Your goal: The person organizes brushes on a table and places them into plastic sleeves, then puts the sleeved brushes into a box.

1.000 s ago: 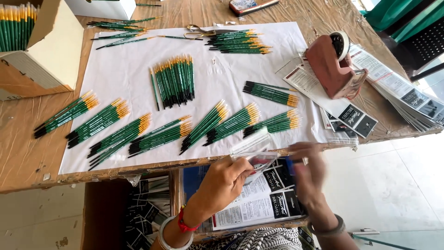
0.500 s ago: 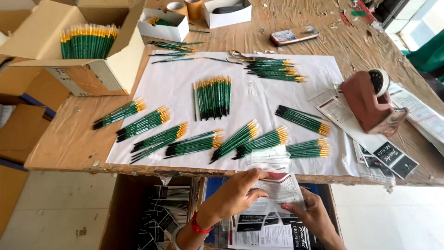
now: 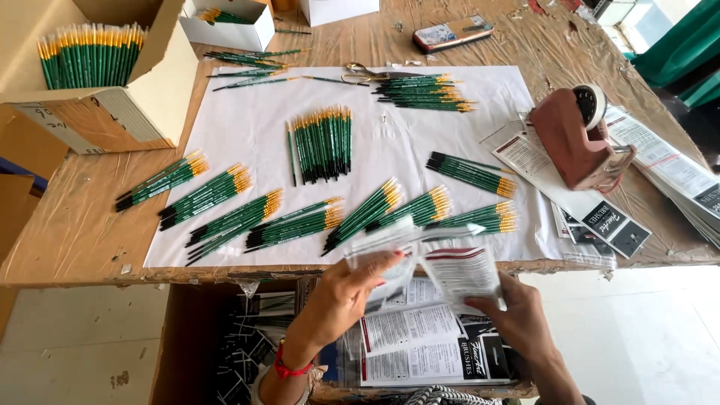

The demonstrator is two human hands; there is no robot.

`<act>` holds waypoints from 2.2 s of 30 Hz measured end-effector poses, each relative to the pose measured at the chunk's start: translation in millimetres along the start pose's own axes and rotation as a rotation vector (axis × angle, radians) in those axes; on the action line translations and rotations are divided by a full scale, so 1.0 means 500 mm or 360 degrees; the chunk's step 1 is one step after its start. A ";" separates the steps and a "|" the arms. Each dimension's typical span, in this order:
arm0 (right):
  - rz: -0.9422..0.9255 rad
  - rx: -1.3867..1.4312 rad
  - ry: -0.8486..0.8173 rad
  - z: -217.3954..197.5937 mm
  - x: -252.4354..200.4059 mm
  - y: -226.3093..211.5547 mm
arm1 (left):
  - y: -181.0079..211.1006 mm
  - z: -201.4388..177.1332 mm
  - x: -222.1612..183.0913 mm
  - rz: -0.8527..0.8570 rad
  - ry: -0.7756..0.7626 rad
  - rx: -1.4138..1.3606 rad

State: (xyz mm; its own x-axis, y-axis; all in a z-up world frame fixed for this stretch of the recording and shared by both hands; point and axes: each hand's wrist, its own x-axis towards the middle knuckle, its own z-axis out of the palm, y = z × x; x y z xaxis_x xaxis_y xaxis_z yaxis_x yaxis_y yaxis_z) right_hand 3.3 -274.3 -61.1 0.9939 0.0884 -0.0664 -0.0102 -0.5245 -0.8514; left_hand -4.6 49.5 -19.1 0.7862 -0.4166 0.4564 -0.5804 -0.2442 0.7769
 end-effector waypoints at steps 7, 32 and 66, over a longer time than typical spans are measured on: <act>-0.0244 -0.0035 -0.0728 0.009 0.019 0.075 | 0.036 -0.029 0.016 0.0086 0.0434 0.0228; -0.1051 0.0094 -0.0260 0.094 -0.016 -0.111 | 0.000 0.142 -0.077 -0.0208 0.0018 -0.0199; -0.1135 -0.1180 -0.0218 -0.089 0.254 -0.094 | 0.006 0.118 -0.074 -0.0416 0.0154 -0.0047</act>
State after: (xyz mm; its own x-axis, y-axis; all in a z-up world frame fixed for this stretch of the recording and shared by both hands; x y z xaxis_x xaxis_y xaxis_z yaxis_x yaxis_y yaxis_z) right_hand 134.9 -276.1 -6.3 0.7210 0.6539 0.2292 0.6918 -0.6980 -0.1850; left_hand -47.9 12.4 -59.4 0.9258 -0.2572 0.2770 -0.3499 -0.3059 0.8854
